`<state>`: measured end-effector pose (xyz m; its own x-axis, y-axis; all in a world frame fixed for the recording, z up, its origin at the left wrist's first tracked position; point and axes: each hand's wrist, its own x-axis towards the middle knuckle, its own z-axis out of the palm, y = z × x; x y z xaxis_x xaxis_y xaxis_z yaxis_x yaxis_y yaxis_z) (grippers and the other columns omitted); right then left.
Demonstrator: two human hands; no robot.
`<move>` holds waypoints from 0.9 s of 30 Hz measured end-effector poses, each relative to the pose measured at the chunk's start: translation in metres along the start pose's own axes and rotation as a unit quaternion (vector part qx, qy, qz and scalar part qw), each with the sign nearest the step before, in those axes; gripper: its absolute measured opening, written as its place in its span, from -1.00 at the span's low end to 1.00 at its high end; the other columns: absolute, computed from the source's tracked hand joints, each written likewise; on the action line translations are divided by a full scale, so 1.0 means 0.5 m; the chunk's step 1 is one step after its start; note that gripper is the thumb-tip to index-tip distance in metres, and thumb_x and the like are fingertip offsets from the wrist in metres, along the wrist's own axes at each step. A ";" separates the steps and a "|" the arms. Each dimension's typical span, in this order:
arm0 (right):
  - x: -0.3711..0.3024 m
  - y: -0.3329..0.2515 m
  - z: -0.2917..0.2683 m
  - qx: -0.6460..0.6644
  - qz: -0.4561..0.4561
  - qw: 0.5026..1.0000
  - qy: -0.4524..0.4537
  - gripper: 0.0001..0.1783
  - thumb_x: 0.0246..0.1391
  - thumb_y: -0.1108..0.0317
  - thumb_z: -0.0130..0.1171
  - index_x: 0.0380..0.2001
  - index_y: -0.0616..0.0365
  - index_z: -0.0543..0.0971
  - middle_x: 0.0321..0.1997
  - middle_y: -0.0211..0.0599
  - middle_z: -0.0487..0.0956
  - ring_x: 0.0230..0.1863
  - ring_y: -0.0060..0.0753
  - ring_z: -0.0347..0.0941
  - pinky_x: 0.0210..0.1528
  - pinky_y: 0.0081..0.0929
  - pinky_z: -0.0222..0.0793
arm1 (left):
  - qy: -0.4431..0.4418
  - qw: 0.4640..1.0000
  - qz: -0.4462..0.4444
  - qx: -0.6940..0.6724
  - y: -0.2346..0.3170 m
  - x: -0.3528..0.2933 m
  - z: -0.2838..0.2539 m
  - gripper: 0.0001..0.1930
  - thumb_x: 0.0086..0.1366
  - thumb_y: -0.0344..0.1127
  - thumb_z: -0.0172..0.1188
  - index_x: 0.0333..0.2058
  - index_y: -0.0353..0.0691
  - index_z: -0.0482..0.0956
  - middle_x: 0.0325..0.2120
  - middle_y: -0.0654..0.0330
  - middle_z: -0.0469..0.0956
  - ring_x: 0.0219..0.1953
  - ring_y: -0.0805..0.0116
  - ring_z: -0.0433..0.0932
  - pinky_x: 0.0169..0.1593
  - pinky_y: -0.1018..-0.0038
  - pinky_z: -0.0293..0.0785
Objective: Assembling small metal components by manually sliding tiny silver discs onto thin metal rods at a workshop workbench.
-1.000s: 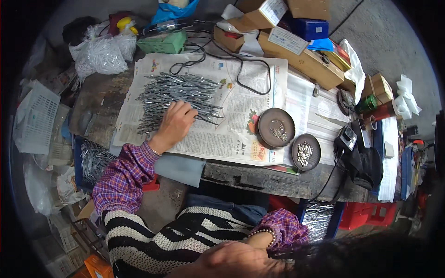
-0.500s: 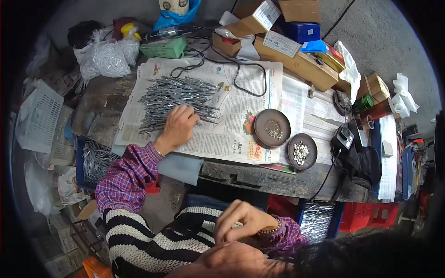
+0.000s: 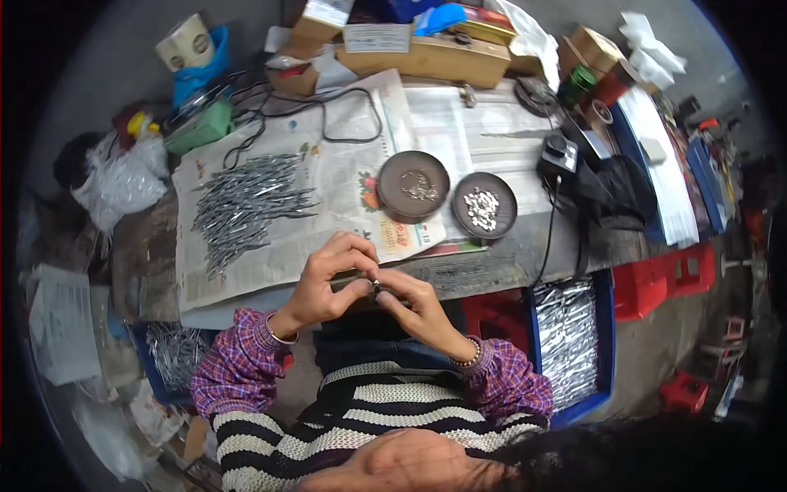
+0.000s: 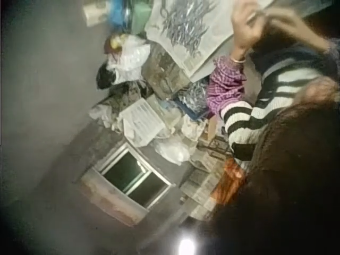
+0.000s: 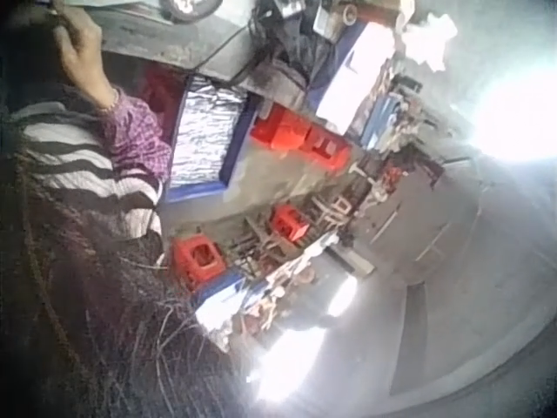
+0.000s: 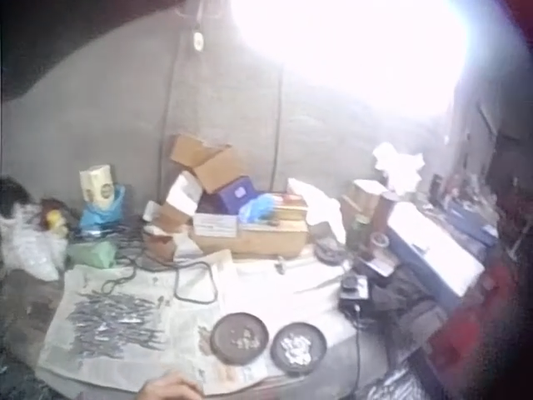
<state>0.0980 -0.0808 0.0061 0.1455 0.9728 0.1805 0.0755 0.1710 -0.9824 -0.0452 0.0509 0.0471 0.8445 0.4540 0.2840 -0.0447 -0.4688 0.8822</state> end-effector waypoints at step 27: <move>-0.128 0.078 -0.108 0.662 0.287 0.686 0.093 -0.69 0.27 0.19 -0.06 -0.16 0.24 0.42 -0.55 -0.50 0.22 -0.58 -0.64 0.08 -0.55 -0.71 0.06 | 0.013 0.942 0.077 0.326 -0.169 0.254 0.110 -0.93 0.03 -0.50 0.17 -0.44 -0.27 0.52 -0.45 0.12 0.48 -0.33 0.07 0.46 -0.26 0.27 0.40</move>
<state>0.1450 -0.1451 -0.0411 -0.0912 0.9239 -0.3717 -0.9912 -0.1202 -0.0556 0.0952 0.1069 -0.0121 0.8414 0.3560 0.4066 0.1776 -0.8927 0.4141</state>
